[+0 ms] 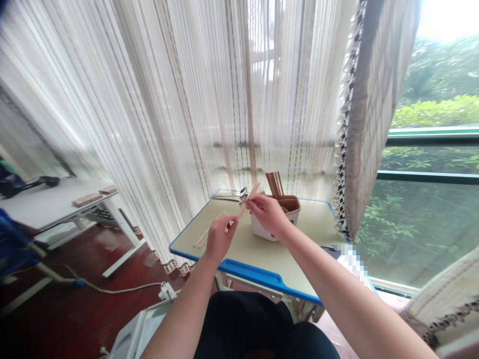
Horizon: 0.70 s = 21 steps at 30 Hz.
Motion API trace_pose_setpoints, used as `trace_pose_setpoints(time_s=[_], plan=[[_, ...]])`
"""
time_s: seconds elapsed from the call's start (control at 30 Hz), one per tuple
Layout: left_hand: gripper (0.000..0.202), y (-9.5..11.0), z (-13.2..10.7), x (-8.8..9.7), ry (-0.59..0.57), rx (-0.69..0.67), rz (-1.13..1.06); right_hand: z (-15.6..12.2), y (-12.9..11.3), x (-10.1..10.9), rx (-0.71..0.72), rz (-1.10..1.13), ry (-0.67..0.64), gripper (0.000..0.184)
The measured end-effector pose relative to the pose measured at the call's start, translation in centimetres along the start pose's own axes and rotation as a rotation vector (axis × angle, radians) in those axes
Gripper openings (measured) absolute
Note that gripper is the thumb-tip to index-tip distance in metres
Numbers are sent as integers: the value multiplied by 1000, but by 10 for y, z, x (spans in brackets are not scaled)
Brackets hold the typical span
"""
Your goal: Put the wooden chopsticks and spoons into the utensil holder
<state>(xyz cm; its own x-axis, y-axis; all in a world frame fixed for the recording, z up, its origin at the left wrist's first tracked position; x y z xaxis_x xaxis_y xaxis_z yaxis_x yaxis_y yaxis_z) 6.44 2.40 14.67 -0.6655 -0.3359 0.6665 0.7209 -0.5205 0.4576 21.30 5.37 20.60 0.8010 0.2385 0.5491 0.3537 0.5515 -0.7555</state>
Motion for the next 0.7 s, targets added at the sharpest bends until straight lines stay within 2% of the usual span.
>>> trace_pose_setpoints(time_s=[0.17,0.23,0.3,0.4,0.5,0.57,0.7], plan=[[17,68,32,-32,-25,-128,-55,-24,-7,71,-78,-75,54,33],[18,85,39,-41,-11,-184,-69,-34,-4,93,-86,-101,97,33],[20,91,43,-44,66,-193,-88,-43,2,110,-100,-115,155,32],[22,74,47,-39,245,-40,-123,-46,12,124,-132,-152,204,30],[29,48,54,-38,316,141,-123,-35,22,116,-146,-262,103,27],[34,35,62,-43,259,182,-156,-25,32,103,-162,-324,0,26],[38,16,79,-57,58,210,-304,-4,51,77,-186,-435,-142,27]])
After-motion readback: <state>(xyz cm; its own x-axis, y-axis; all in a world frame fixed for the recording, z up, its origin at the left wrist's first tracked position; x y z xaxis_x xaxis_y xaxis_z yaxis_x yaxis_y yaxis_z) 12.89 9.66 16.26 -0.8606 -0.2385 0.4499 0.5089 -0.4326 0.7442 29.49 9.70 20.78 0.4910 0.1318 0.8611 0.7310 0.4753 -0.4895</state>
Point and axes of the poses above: each hand's wrist, its own z-axis towards the middle knuckle, its own x-axis out of the back of the hand, y = z × x, the point moved 8 cm from there along z, towards the middle knuckle, and after that the axes turned 15 degrees about -y, right-handed, at the moved point
